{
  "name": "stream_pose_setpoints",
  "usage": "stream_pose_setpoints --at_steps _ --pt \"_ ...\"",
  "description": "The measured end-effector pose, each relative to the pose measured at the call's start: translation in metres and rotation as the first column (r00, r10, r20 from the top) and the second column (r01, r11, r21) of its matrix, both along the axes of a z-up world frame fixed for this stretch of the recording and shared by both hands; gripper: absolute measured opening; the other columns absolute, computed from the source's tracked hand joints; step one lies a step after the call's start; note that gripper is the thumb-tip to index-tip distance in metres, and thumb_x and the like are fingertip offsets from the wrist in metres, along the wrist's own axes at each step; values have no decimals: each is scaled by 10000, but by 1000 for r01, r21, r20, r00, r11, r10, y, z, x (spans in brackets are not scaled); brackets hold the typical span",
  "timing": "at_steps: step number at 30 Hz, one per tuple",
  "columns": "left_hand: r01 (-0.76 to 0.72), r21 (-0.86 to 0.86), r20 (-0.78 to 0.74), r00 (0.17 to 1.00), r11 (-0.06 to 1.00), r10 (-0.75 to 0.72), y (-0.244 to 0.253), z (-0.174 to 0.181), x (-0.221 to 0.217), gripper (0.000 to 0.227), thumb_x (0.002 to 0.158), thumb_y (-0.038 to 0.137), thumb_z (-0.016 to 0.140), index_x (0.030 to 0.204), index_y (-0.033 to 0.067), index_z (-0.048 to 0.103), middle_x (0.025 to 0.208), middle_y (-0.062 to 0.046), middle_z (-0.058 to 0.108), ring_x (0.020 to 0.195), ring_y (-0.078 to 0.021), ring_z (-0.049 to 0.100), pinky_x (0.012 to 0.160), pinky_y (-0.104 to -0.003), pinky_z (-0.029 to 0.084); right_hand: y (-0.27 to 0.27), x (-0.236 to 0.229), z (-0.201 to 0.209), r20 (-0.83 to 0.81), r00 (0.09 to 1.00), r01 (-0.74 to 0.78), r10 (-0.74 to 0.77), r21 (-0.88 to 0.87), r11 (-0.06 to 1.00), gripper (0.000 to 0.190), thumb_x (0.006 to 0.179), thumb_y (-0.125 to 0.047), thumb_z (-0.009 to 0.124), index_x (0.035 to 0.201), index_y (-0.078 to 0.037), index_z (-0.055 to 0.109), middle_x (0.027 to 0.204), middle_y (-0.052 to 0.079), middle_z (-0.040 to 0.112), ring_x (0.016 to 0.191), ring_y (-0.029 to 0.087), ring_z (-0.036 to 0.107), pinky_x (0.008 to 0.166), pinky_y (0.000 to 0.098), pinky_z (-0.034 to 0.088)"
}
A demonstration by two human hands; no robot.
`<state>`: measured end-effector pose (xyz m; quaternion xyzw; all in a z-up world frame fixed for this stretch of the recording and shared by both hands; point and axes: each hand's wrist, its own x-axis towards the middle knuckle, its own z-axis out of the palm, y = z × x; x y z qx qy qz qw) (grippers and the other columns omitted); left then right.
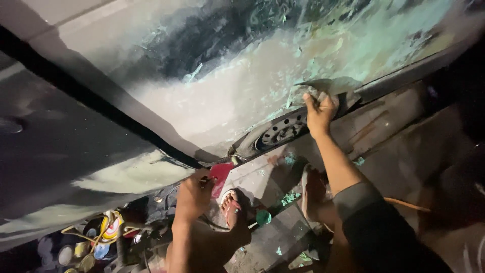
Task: The person scrapes a thick, light-colored substance from a dark surface using a metal scraper and a red plastic card. They repeatedly scrape the surface and wipe the residue from the metal tool onto the red card.
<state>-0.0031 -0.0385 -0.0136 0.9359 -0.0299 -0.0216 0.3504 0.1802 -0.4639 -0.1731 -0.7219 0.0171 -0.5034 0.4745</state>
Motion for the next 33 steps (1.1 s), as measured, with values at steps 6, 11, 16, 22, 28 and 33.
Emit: stream_pose_setpoints --at_steps 6,11,16,22,28,33 --pt "28 -83 29 999 996 -26 -21 23 -4 168 848 66 714 1013 71 749 939 -223 780 922 -437 753 761 -495 607 59 -40 53 -73 982 -155 173 208 966 208 1000 -135 794 1100 -39 639 965 165 759 999 244 731 907 473 545" --pt "47 -129 53 998 991 -41 -29 17 0 137 840 50 717 973 51 751 890 -221 773 860 -431 759 730 -499 606 39 -64 77 -7 960 -244 279 465 851 205 953 -99 817 1049 -75 638 960 40 694 966 109 629 923 381 524" --pt "29 -156 50 999 987 -21 -22 2 7 110 864 50 715 965 17 743 882 -240 769 852 -450 760 708 -484 614 -58 -36 49 146 979 -195 142 464 864 208 1012 -56 763 1160 -161 660 1125 -37 719 1041 46 623 990 326 492" --pt "14 -112 48 999 994 -8 -24 27 -2 133 846 94 740 969 44 750 871 -221 779 893 -428 758 736 -502 610 -75 -14 19 57 988 -155 145 280 947 210 1075 -31 714 967 -73 538 885 34 617 948 62 550 934 300 385" --pt "-32 -91 13 999 995 33 -17 20 1 93 839 128 758 930 110 764 808 -161 775 836 -402 762 734 -453 600 -64 -13 22 21 990 -141 141 293 945 89 1098 -94 693 1054 -70 619 967 18 674 982 54 573 971 434 478" --pt "-24 -179 58 998 984 35 -32 8 10 103 850 158 763 878 69 718 735 -202 695 721 -396 705 680 -502 520 -58 -7 8 17 988 -149 151 308 939 150 1066 -98 741 1026 -92 596 967 10 679 1032 54 621 994 384 488"
